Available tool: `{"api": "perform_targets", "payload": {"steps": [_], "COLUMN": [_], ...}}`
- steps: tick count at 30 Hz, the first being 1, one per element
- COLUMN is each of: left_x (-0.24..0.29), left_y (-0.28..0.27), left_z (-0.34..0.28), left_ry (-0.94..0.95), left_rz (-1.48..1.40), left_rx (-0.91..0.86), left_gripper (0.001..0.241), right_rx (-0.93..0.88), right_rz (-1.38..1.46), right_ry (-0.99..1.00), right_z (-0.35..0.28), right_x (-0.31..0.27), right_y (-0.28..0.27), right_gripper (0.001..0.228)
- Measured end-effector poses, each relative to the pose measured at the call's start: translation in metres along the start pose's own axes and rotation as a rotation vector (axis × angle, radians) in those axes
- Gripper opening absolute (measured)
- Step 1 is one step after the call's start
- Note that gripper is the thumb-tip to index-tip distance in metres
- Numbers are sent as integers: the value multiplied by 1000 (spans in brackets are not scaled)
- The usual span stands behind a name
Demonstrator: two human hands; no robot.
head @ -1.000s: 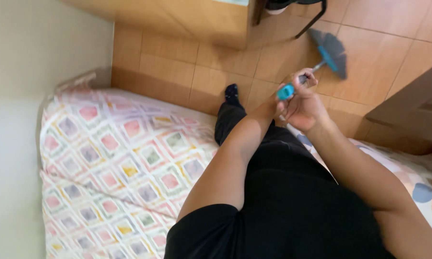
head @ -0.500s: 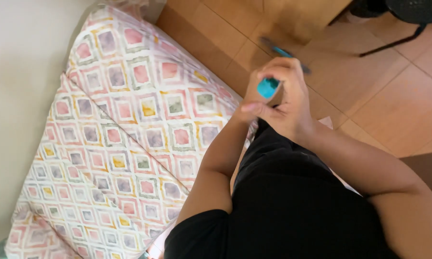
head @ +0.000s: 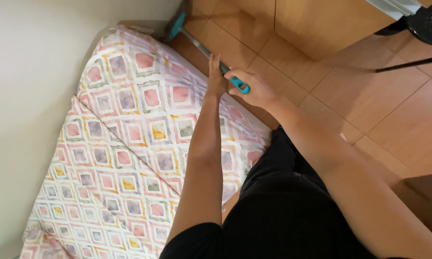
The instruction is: The person sweeps a tiled floor using a broom and dustpan. They move a black stool and a blue dustpan to clear the area, then sweep debris into the dustpan. The person also opens a wooden cabinet door and sweeps the floor underneath it.
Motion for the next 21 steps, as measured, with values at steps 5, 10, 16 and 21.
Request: {"api": "perform_targets", "payload": {"steps": [5,10,16,21], "left_x": [43,193,345,388], "left_y": [65,99,72,41], "left_z": [-48,-94,-115,-154], "left_ry": [194,224,228,201], "left_rz": [-68,-158,-312,-175], "left_rx": [-218,-407,-654,-355], "left_gripper": [76,46,29,29], "right_rx": [-92,7,306,560], "right_rz": [-397,-515,-310,208], "right_ry": [191,266,163,-144], "right_z": [-64,-147,-214,-246], "right_x": [-13,-131,-187,-227], "right_y": [-27,-74,-90,-86], "right_gripper": [32,35,24,31]}}
Point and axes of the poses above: each hand's wrist, its own z-axis towards the middle knuckle, its own y-axis out of the palm, x = y × z, the point moved 4 cm from there along z, towards the middle knuckle, and after that the axes turned 7 degrees about -x, right-handed, at the moved point
